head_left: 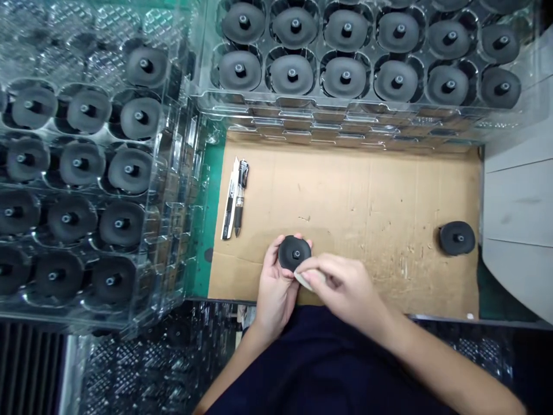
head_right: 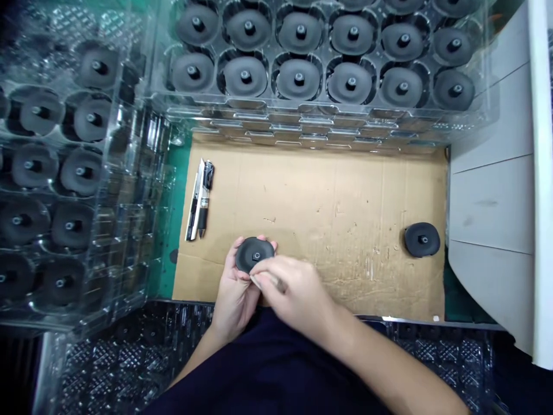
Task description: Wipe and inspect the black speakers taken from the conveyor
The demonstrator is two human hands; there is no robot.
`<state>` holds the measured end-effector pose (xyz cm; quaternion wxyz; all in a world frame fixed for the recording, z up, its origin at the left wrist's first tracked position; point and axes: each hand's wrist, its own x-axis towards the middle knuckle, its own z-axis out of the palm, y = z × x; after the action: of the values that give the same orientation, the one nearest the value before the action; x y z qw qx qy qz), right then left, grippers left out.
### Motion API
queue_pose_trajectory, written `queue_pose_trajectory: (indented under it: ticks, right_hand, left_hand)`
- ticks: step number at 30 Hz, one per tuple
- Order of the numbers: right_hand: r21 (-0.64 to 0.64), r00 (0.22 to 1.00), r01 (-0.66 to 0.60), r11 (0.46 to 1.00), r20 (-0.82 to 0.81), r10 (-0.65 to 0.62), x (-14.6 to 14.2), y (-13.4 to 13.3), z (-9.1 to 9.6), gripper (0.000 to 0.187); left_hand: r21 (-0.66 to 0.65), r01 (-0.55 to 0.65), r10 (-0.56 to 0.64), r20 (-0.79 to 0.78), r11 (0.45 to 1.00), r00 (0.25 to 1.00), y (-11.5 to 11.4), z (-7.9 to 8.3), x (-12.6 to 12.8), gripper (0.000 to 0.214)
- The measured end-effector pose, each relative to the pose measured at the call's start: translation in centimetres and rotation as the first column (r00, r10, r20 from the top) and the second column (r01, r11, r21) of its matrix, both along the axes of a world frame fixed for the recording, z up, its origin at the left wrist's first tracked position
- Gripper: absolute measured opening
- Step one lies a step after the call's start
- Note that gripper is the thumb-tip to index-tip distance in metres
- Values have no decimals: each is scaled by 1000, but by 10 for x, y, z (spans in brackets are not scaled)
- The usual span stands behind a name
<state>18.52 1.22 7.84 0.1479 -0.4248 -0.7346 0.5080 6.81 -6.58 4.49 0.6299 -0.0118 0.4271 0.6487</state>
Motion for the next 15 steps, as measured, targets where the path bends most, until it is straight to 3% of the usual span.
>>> queue_pose_trajectory:
  ticks: [3,7,13,15]
  right_hand:
    - [47,997,63,997,49,-65,-1,0,1,15]
    - [49,1000,-13,999,-1,13,-1,0,3,17]
    - [148,993,109,983,34,-116,0,27,-7,17]
    - [193,998,62,979,-5,-62,-5,28,-3,18]
  left_hand:
    - [-7,-21,21,-38,1000,999,0,0,0,49]
    - [-16,2,-2,0,1000,1000,0,0,0,49]
    - [0,-9,9,-53,1000,999,0,-1,-1,49]
    - [-33,-15,13,-60,999,998,-1,-2,0,50]
